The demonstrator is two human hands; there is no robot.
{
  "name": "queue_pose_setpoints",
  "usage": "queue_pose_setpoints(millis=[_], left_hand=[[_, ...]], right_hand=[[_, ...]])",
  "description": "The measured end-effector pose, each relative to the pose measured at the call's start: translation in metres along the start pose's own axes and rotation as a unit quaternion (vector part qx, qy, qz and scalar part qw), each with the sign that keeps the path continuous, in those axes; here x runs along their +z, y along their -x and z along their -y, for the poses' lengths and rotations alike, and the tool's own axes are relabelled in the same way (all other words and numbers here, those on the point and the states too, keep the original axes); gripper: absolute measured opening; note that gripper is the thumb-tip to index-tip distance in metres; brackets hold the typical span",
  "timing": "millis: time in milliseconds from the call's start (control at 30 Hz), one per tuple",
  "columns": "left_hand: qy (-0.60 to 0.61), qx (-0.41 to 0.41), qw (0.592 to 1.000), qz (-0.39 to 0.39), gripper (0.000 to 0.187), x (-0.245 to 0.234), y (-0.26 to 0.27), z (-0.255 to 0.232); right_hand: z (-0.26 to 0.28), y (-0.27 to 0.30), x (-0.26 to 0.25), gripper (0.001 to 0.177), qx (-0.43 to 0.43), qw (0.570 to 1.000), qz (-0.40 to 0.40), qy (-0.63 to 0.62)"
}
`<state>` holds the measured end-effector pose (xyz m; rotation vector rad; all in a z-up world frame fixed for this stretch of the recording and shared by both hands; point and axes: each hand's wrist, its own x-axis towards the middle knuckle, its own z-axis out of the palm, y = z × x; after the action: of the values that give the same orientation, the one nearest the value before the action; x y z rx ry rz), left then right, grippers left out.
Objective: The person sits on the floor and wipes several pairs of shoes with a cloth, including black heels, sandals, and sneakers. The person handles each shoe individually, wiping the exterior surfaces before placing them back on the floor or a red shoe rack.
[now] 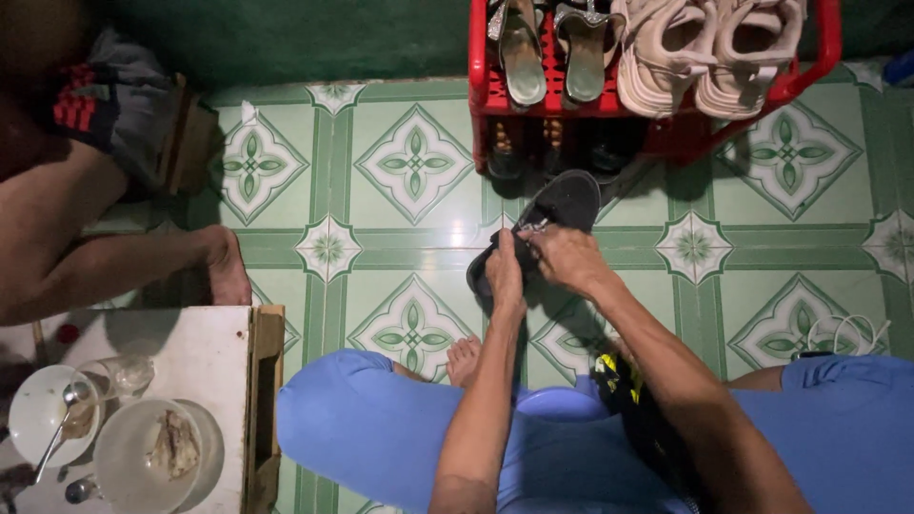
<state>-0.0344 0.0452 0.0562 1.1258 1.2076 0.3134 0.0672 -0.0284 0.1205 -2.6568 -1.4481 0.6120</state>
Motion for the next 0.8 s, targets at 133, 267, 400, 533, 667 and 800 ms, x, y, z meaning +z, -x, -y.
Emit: queue_pose_setpoints(millis=[133,267,400,533,667,800], left_hand=[[0.089,-0.115,0.989,0.028,0.08,0.004,0.02,-0.026],[0.33,-0.108,0.926,0.147,0.083,0.015,0.0,-0.007],[0.527,-0.082,0.837,0.121,0.073,0.018,-0.033,0.032],[0.539,-0.082,0.833,0.098,0.061,0.006,-0.034,0.034],[0.566,-0.078,0.81,0.132,0.058,-0.002,-0.009,-0.004],[0.532,-0.056,0.838,0.105,0.066,0.002,-0.006,-0.014]], right_hand=[[-0.037,-0.018,0.05,0.035,0.034,0.966,-0.166,-0.196],[-0.008,-0.014,0.047,0.035,-0.14,0.901,-0.317,-0.261],[0.008,0.008,0.061,0.035,-0.141,0.908,-0.301,-0.256],[-0.024,-0.002,0.125,0.034,-0.007,0.901,-0.272,-0.338],[-0.055,-0.001,0.154,0.025,0.151,0.914,-0.149,-0.346],[-0.046,0.022,0.11,0.016,0.199,0.938,-0.014,-0.284]])
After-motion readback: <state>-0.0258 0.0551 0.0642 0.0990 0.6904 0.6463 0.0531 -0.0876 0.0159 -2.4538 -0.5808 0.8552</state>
